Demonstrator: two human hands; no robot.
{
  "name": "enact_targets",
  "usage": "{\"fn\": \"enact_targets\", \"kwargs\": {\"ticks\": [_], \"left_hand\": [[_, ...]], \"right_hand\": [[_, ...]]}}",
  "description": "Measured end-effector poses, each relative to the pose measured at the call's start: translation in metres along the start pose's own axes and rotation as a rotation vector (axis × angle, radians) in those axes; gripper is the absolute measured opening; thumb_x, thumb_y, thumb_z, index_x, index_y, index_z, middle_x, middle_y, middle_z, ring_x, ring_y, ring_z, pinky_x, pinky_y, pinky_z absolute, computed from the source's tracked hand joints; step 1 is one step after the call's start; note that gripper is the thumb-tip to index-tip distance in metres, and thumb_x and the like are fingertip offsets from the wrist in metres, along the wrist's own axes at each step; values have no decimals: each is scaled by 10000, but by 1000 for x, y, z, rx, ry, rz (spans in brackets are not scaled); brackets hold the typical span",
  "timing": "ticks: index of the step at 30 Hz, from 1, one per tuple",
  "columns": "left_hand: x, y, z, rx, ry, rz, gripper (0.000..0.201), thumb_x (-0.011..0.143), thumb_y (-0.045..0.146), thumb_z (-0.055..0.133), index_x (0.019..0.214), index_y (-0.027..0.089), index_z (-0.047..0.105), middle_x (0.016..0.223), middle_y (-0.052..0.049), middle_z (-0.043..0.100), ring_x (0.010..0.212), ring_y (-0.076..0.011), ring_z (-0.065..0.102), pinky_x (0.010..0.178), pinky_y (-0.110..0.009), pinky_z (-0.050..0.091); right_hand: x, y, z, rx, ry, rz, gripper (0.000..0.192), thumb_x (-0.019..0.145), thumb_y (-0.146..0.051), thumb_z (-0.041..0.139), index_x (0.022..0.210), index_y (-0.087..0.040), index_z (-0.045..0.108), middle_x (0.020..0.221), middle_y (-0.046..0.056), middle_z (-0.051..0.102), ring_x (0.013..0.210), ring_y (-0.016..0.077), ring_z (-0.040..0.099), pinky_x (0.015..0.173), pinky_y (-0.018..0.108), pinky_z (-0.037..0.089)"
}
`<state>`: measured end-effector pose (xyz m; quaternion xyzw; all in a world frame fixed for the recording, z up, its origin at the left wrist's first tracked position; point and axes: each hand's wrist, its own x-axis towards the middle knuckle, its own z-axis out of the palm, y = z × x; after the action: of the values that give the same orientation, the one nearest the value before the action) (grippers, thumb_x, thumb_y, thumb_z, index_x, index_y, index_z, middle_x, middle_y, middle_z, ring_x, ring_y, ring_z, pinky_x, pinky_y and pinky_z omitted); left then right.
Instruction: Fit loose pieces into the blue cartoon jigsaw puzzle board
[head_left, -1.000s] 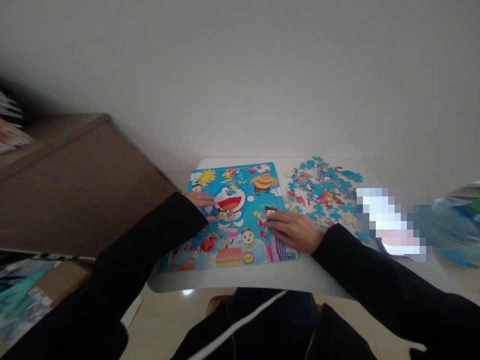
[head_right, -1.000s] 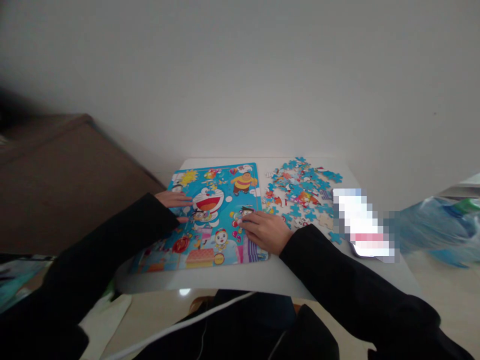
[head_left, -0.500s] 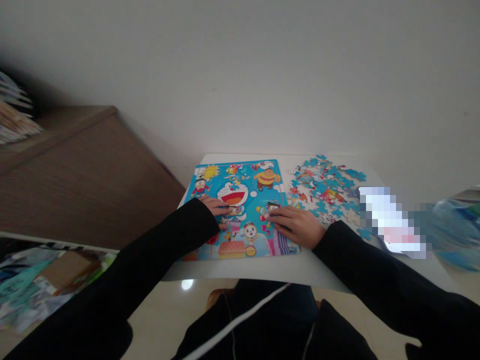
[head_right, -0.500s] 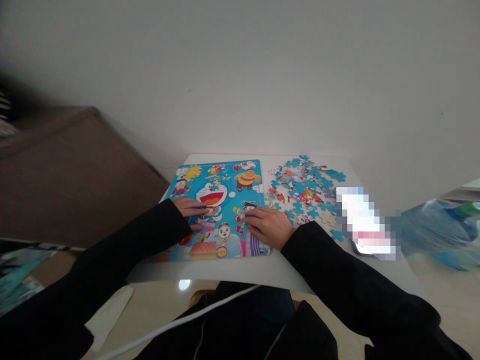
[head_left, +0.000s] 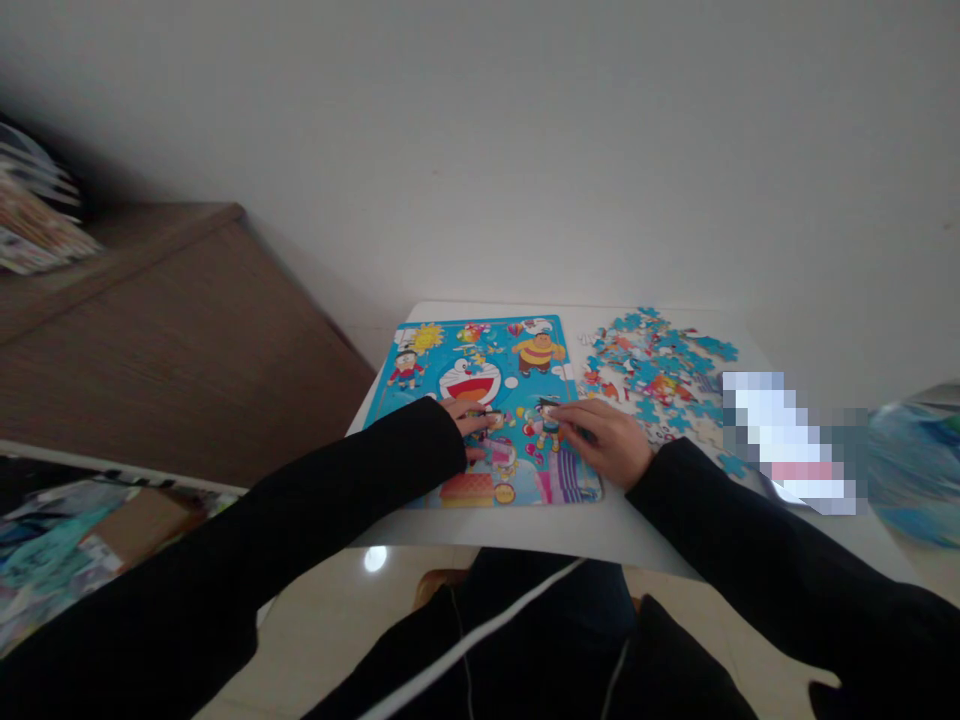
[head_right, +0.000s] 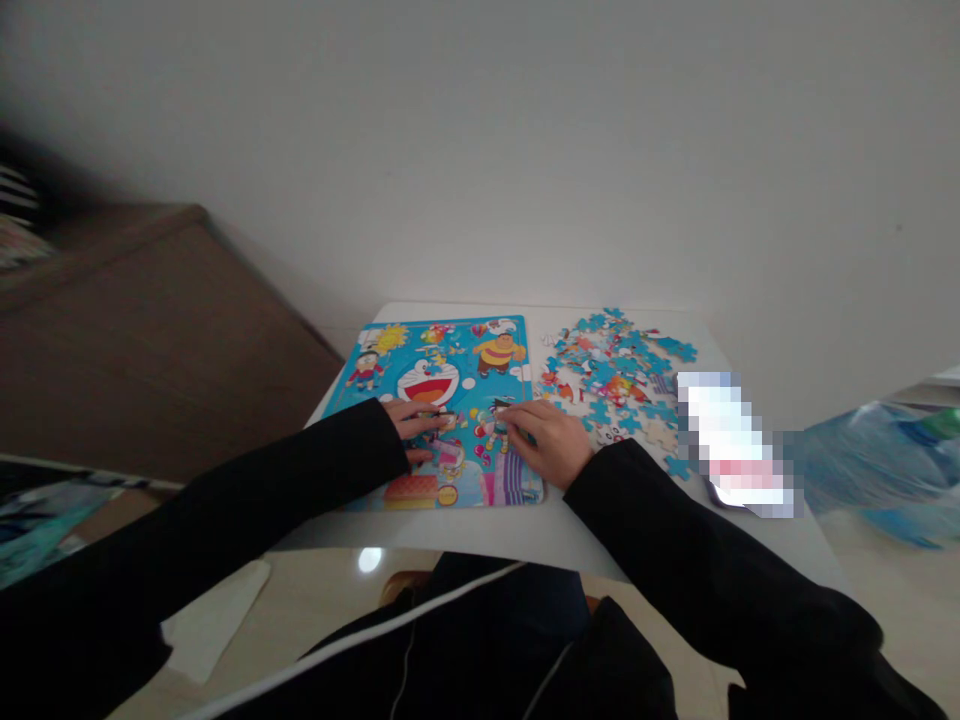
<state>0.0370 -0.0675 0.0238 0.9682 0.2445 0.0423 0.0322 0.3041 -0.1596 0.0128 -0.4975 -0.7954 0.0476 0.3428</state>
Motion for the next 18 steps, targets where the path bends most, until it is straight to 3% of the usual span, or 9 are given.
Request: {"fn": "enact_targets", "kwargs": {"ticks": [5, 8, 12, 18], "left_hand": [[26, 15, 2, 59, -17, 69, 501, 812, 472, 484, 1238, 209, 511, 1164, -102, 547, 933, -261, 564, 814, -386, 454], [48, 22, 7, 69, -34, 86, 497, 813, 497, 502, 1220, 213, 520, 1133, -101, 548, 881, -241, 563, 775, -375, 459], [68, 35, 13, 22, -16, 95, 526, 810, 547, 493, 1219, 216, 512, 1104, -99, 547, 883, -248, 532, 717, -373, 462], [67, 50, 16, -45, 83, 72, 520, 831, 545, 459, 1188, 172, 517, 1161, -119, 534, 1002, -264, 500, 800, -403, 461]], "right_hand": [[3, 8, -3, 89, 90, 263, 240, 848, -254, 462, 940, -198, 676, 906, 55, 699, 819, 187, 655, 736, 332, 536], [4, 11, -3, 133, 104, 344, 239, 842, -267, 465, 928, -208, 680, 877, 42, 700, 777, 181, 655, 698, 326, 538], [4, 5, -3, 96, 111, 214, 231, 852, -246, 458, 920, -205, 675, 879, 47, 697, 812, 170, 647, 742, 309, 521], [2, -4, -3, 24, 29, -54, 258, 871, -216, 421, 999, -201, 644, 902, 67, 687, 834, 158, 625, 757, 296, 506]]}}
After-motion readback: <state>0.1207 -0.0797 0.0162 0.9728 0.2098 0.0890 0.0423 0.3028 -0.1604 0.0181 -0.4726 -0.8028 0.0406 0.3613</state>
